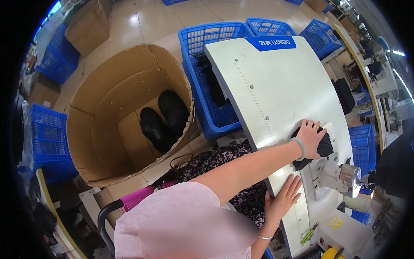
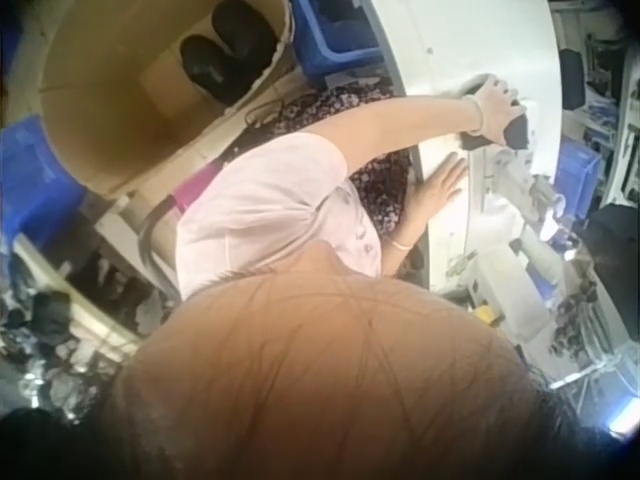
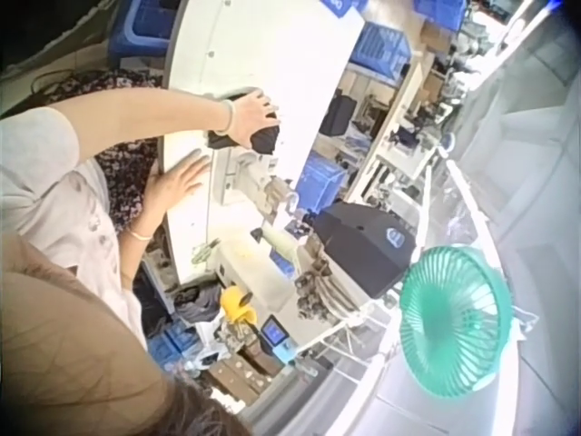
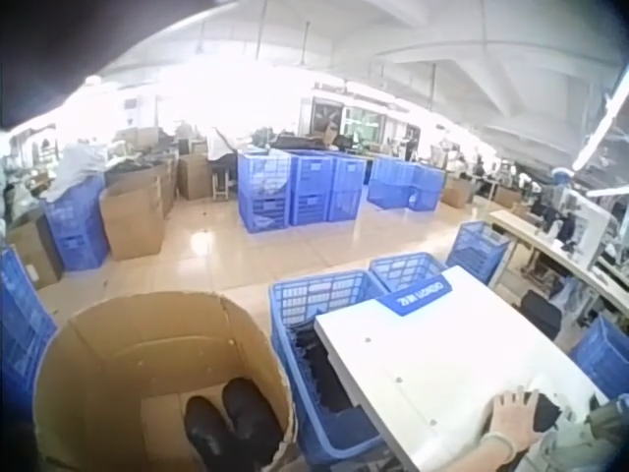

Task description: Sewing and sorting shoe components using an industrial sewing machine.

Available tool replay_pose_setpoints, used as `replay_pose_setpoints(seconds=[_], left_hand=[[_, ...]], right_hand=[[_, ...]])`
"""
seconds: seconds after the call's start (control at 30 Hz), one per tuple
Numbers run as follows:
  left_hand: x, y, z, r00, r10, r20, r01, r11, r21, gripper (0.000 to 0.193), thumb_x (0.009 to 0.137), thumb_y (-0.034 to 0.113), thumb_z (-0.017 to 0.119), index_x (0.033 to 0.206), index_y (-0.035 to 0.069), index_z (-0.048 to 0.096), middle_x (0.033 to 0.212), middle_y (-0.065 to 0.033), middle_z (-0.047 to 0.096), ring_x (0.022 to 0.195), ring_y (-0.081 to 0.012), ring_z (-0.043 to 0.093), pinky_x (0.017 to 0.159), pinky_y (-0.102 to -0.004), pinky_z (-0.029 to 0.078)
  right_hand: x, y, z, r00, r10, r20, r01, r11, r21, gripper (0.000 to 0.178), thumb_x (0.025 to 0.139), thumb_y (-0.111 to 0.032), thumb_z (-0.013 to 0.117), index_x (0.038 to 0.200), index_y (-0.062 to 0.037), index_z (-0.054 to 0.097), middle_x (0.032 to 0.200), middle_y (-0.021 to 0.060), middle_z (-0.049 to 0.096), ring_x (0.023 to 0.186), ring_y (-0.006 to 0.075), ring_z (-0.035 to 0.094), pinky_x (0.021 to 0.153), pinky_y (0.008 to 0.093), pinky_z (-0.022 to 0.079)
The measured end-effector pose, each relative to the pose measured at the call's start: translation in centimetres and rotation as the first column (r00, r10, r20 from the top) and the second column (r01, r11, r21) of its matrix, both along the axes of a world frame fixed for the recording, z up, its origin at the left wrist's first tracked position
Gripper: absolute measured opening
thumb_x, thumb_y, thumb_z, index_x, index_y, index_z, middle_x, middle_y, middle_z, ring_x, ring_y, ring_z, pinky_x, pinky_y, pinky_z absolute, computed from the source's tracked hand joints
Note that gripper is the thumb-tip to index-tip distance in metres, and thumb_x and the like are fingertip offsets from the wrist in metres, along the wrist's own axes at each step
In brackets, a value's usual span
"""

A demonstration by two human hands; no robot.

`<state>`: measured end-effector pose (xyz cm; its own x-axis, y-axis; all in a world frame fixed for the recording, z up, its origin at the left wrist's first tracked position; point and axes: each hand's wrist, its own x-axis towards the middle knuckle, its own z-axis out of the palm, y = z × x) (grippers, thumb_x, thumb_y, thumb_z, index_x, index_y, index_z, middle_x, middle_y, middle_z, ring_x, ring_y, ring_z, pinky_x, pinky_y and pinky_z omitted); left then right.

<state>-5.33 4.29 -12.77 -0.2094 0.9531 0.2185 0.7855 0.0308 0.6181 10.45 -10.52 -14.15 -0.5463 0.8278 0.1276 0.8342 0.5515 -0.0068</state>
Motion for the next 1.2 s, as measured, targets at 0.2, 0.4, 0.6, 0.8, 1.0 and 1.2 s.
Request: replay_pose_setpoints(seconds=[0.2,0.4,0.6,0.8,1.0,1.2], left_hand=[[-0.2,-0.5,-0.1,1.0,0.0,-0.001,0.0,1.0,-0.014,0.091,0.061,0.054,0.072,0.137,0.013,0.044,0.137,-0.0186,0.043,0.123,-0.0359,0.04,0.106,-0.0521,0.026],[-0.3,-0.4,-0.1,1.0,0.008,-0.002,-0.008,1.0,-0.015,0.09,0.061,0.054,0.073,0.136,0.013,0.045,0.136,-0.0171,0.044,0.121,-0.035,0.041,0.102,-0.0488,0.031],[0.5,-0.1,1.4,0.999,-0.047,-0.006,0.047,0.999,0.012,0.088,0.059,0.05,0.076,0.133,0.014,0.048,0.132,-0.0157,0.046,0.119,-0.0343,0.042,0.096,-0.0464,0.036],[-1.3,-1.9,-0.9,0.985,-0.075,-0.155,0.125,0.93,0.345,0.077,0.063,0.043,0.076,0.133,0.026,0.049,0.136,-0.0155,0.044,0.121,-0.0358,0.041,0.097,-0.0494,0.034],[-0.2,-0.7,1.6,0.953,-0.145,-0.267,0.119,0.987,-0.113,0.082,0.071,0.058,0.066,0.143,0.036,0.034,0.149,-0.021,0.029,0.133,-0.0471,0.029,0.105,-0.0592,0.025],[0.4,-1.2,1.5,0.92,-0.175,-0.35,0.192,0.981,0.016,0.082,0.072,0.048,0.069,0.144,0.032,0.033,0.152,-0.0175,0.023,0.135,-0.0459,0.025,0.103,-0.0663,0.024]], right_hand=[[0.0,-0.5,-0.1,1.0,-0.012,-0.003,0.012,1.0,-0.017,0.102,0.059,-0.002,0.074,0.148,-0.0083,0.024,0.155,0.0146,0.02,0.143,0.0336,0.019,0.113,0.054,0.019],[0.0,-0.6,-0.3,0.999,0.005,-0.034,-0.004,1.0,0.007,0.1,0.06,-0.002,0.072,0.148,-0.0093,0.025,0.154,0.0149,0.023,0.142,0.0344,0.02,0.111,0.0559,0.02],[1.0,-0.2,0.3,0.999,-0.037,-0.025,0.037,0.999,-0.009,0.103,0.06,-0.005,0.076,0.148,-0.008,0.024,0.154,0.016,0.02,0.142,0.0348,0.02,0.113,0.0536,0.016],[-0.3,-0.8,0.5,0.999,0.013,-0.042,-0.016,0.996,-0.085,0.102,0.061,-0.012,0.079,0.147,-0.0095,0.024,0.153,0.0173,0.022,0.142,0.0341,0.021,0.113,0.0549,0.017],[1.1,-0.4,0.3,0.994,0.029,-0.107,-0.032,0.999,-0.032,0.098,0.062,-0.013,0.078,0.146,-0.0094,0.028,0.152,0.0175,0.024,0.141,0.0357,0.023,0.111,0.0565,0.019],[1.3,-0.5,0.5,0.99,0.048,-0.13,-0.052,0.998,-0.029,0.094,0.063,-0.016,0.076,0.145,-0.0091,0.03,0.15,0.018,0.028,0.139,0.036,0.026,0.108,0.0593,0.023]])
